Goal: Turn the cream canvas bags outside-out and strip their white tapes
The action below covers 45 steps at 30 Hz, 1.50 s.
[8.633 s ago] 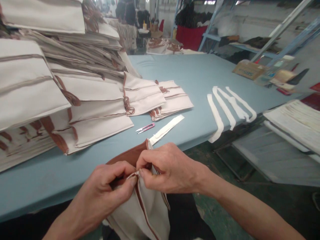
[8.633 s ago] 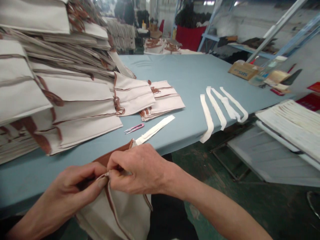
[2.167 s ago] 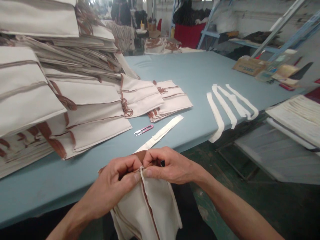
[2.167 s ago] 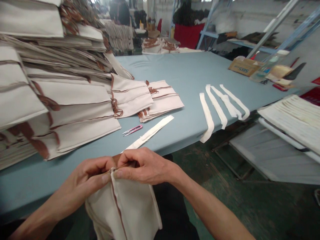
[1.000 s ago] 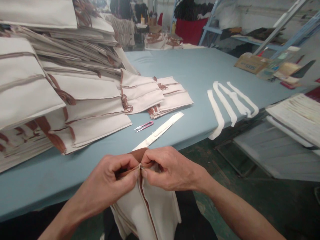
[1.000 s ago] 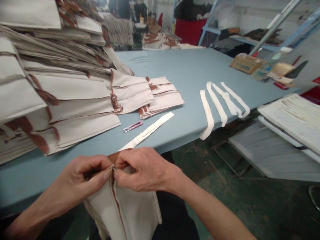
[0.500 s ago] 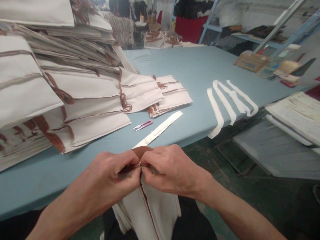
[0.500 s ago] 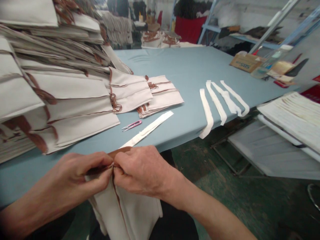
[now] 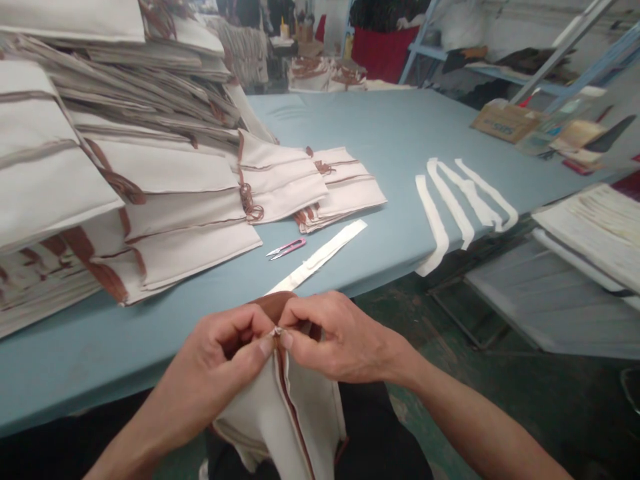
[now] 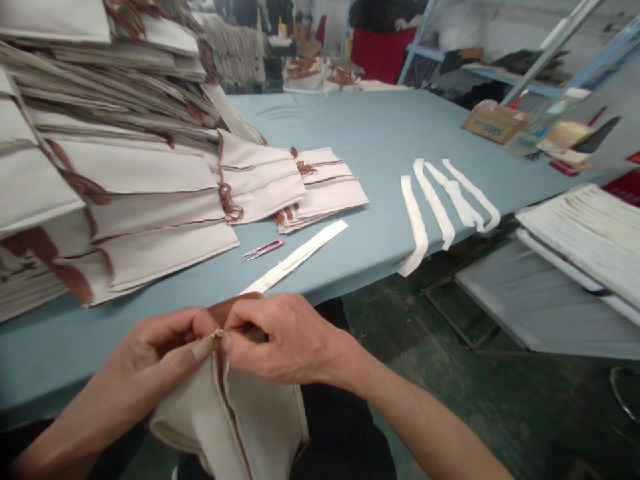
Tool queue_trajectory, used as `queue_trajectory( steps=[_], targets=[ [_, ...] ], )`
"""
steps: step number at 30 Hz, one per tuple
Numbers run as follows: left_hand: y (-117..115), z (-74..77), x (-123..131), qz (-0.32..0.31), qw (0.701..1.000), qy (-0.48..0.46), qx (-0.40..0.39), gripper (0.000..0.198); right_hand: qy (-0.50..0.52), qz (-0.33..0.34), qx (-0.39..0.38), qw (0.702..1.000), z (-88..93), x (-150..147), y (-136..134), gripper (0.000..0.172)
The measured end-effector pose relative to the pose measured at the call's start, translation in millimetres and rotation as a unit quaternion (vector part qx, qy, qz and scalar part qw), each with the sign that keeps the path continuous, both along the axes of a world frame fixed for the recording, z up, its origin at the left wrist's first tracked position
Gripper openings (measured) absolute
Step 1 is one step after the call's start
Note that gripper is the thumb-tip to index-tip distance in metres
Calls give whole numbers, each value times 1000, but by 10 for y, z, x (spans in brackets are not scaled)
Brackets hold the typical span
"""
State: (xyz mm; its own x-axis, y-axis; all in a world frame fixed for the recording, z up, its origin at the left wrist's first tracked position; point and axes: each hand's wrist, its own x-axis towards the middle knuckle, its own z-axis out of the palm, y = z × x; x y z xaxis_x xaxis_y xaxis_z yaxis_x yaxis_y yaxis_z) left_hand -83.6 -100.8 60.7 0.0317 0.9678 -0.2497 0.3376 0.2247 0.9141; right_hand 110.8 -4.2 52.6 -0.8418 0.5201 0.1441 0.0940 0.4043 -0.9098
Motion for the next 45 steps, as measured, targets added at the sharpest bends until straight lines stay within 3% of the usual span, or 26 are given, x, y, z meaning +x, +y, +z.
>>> queue_trajectory(
  steps=[4, 10, 16, 20, 27, 32, 35, 38, 40, 42, 45],
  targets=[
    [-20, 115, -42, -28, 993, 102, 52, 32, 18, -5, 79, 997, -39, -4, -25, 8],
    [78, 243, -82, -68, 970, 194, 129, 25, 18, -21, 143, 989, -89, -48, -37, 7],
    [58, 207, -114, -34, 990, 129, 53, 34, 51, -34, 146, 987, -118, -75, -36, 6],
    [34, 212, -117, -25, 992, 118, 44, 34, 85, -52, 204, 974, -82, -86, -49, 9],
    [-11, 258, -6, -31, 964, 199, 173, 28, 54, -74, 304, 948, 40, -83, -83, 22],
    [-42, 302, 159, 9, 930, 259, 263, 26, 25, -120, 308, 943, 105, -83, -151, 22],
    [-36, 242, 165, 60, 959, 191, 201, 28, 41, -133, 232, 963, 73, -95, -185, 16],
    [-40, 79, 80, 94, 995, 15, 37, 29, 64, -150, 164, 973, 9, -113, -212, 15],
    [-54, -45, 12, 93, 981, -153, -75, 37, 81, -144, 129, 978, -31, -117, -221, 16],
    [-74, -132, -40, 84, 953, -262, -129, 49, 100, -114, 84, 985, -63, -114, -215, 16],
    [-105, -159, -86, 81, 949, -277, -130, 56, 127, -69, 57, 988, -96, -99, -175, 14]
  ],
)
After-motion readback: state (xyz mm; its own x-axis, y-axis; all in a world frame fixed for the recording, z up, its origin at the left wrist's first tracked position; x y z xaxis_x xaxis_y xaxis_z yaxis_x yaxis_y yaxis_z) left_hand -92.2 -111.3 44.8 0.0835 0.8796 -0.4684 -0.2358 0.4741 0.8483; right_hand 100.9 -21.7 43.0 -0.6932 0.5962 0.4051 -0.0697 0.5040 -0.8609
